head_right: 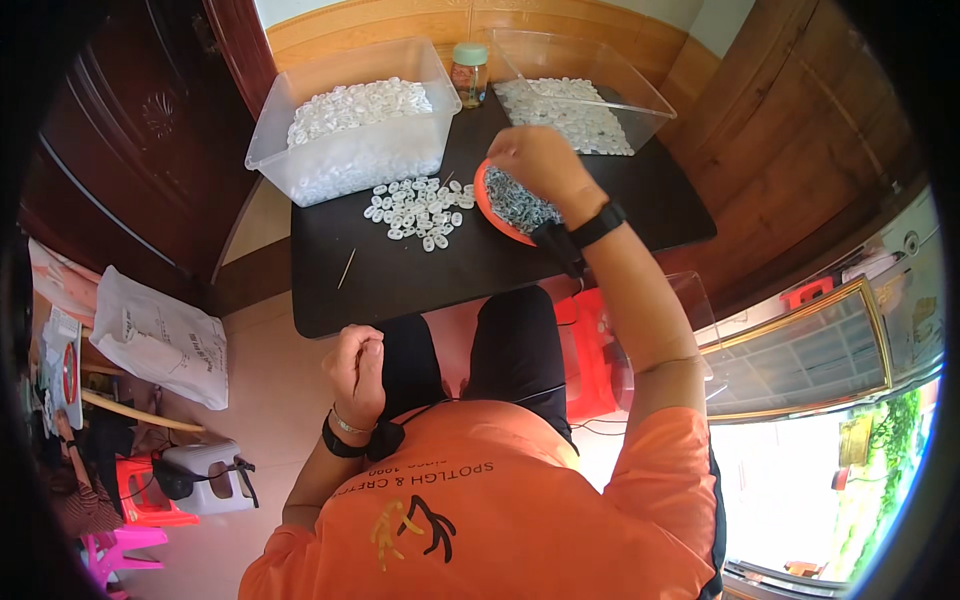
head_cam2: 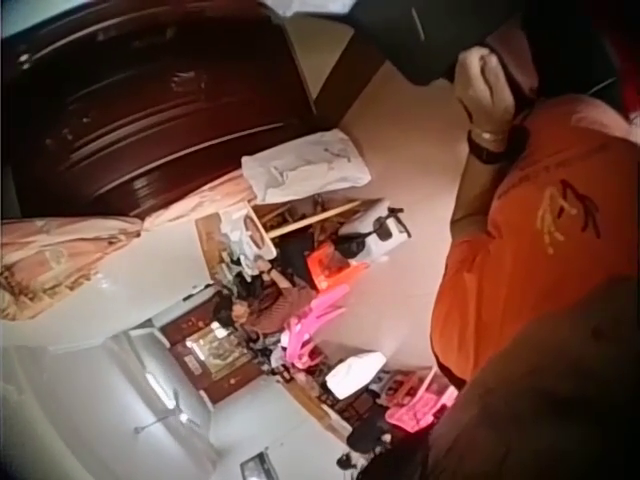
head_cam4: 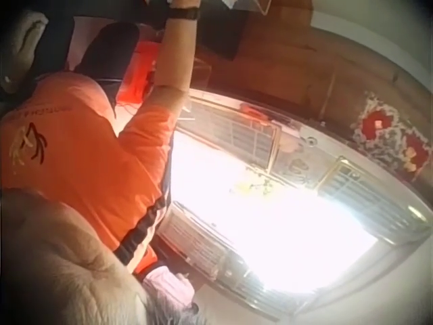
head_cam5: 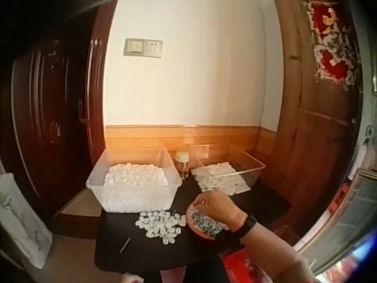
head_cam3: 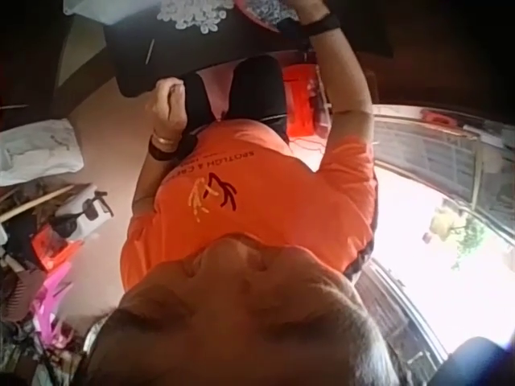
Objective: Assembling small white plastic components by manually inserting tiny metal pins into them at a workspace.
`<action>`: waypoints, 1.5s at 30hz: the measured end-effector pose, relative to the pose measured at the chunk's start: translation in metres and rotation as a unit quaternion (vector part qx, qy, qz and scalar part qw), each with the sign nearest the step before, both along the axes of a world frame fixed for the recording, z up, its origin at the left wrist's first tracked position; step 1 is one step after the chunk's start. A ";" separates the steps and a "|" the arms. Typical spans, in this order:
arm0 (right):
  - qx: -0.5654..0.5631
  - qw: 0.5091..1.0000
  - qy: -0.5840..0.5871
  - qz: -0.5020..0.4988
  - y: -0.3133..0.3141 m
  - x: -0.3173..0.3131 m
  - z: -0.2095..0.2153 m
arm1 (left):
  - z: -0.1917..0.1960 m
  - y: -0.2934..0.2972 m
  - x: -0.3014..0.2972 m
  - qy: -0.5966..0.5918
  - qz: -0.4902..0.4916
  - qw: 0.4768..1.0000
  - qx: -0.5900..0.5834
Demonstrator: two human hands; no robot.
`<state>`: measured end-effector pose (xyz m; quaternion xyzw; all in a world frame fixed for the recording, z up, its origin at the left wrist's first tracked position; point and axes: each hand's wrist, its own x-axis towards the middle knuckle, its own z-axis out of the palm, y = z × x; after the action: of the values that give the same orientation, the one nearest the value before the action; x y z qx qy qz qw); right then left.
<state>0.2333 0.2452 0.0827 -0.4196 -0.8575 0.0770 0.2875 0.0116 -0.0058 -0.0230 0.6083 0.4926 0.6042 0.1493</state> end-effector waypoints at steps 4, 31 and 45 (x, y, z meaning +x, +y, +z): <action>-0.066 0.994 -0.038 0.075 -0.016 -0.020 -0.028 | -0.001 0.001 0.001 -0.005 -0.007 1.000 -0.007; 0.115 0.958 -0.239 0.109 -0.032 -0.089 -0.071 | 0.008 -0.003 0.004 -0.016 -0.023 0.998 -0.049; 0.131 0.947 -0.280 0.089 -0.029 -0.091 -0.071 | 0.007 -0.001 0.005 -0.023 -0.022 0.998 -0.059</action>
<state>0.1422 0.2159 0.0119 -0.3051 -0.9397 -0.1317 0.0803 0.0166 -0.0068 -0.0160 0.5955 0.5099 0.5845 0.2095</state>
